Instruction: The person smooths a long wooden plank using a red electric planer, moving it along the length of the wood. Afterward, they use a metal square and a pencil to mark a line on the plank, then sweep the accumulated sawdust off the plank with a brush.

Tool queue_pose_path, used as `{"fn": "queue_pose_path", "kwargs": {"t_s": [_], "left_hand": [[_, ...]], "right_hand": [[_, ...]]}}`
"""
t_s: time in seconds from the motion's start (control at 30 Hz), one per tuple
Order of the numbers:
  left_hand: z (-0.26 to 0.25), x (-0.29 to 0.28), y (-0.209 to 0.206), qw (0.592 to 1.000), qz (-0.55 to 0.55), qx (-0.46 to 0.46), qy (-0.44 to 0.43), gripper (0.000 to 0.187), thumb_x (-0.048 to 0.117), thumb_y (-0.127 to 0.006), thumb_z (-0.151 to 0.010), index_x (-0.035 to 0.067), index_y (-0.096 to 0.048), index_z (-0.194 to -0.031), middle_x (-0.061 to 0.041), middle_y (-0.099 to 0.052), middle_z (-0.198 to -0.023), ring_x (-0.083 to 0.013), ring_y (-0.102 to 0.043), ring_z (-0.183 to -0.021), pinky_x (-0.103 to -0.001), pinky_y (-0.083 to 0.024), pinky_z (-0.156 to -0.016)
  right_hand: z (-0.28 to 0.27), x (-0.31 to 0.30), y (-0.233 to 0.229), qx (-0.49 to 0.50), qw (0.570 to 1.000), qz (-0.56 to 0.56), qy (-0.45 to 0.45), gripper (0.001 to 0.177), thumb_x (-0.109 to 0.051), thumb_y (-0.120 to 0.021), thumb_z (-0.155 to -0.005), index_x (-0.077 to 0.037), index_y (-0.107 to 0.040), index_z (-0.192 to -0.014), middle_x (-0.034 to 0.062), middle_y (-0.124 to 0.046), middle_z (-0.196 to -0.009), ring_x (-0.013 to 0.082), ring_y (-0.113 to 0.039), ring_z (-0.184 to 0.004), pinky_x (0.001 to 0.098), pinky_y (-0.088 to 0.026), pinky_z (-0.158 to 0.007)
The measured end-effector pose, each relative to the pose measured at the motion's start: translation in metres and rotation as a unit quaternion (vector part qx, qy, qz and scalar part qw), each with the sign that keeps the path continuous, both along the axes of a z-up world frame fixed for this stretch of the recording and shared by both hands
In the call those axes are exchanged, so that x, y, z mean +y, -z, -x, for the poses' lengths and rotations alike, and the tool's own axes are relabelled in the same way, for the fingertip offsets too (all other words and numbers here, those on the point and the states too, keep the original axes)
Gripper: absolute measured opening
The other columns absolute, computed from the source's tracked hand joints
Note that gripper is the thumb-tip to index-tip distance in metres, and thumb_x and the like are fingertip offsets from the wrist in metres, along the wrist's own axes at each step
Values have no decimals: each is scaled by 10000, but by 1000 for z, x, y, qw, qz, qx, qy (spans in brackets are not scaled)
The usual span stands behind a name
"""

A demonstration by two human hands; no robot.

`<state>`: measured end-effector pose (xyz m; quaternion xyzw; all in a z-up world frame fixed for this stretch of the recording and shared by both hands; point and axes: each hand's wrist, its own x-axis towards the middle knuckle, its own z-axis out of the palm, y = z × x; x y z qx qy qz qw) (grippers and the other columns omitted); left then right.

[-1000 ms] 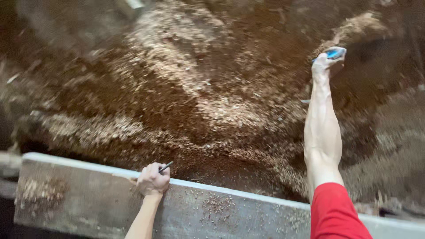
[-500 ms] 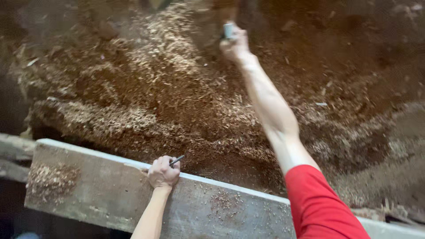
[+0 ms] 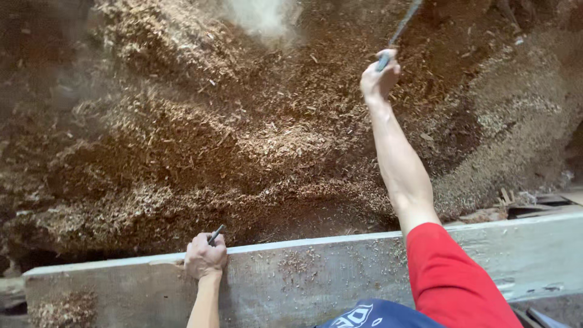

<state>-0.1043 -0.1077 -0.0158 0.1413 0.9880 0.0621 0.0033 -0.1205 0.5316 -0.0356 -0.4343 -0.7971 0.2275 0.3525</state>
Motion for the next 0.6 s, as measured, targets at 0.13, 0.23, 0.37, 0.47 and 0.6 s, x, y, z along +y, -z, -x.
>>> {"fn": "queue_pose_path", "kwargs": {"t_s": [0.13,0.23,0.37,0.47,0.6], "left_hand": [[1,1,-2,1000,18,-12,1,167,356,-694,-824,197,-697,-773,-26,-719,-852,-273,-682,-795,-437,-545,-663],[1,2,-1,999,28,-37,-15,173,365,-692,-828,198,-701,-781,-28,-723,-858,-268,-685,-797,-433,-550,-663],[3,0,1,999,3,-23,-26,169,363,-694,-824,195,-705,-806,-30,-726,-871,-272,-688,-820,-441,-555,-682],[3,-1,1,999,3,-27,-20,176,369,-706,-816,194,-706,-794,-34,-722,-865,-279,-689,-818,-452,-557,-689],[1,1,0,1000,-6,-10,-8,158,346,-690,-830,192,-706,-797,-37,-719,-866,-287,-687,-816,-459,-551,-679]], "right_hand": [[20,21,47,31,996,80,23,205,-29,-468,-879,-123,-580,-1023,14,-627,-825,68,-605,-516,175,-468,-352],[88,-17,76,221,946,30,-237,47,-85,-594,-993,-96,-617,-1033,19,-684,-872,79,-555,-551,190,-451,-404],[144,-93,65,74,924,38,-372,215,36,-469,-996,-100,-634,-1019,57,-605,-813,111,-519,-593,228,-411,-440],[144,-133,28,132,887,76,-437,207,69,-494,-1005,-75,-642,-1002,83,-608,-772,148,-523,-574,261,-405,-444],[99,-127,-7,155,930,-205,-263,219,50,-476,-1010,-124,-609,-1001,53,-656,-861,174,-623,-693,302,-511,-560]]}}
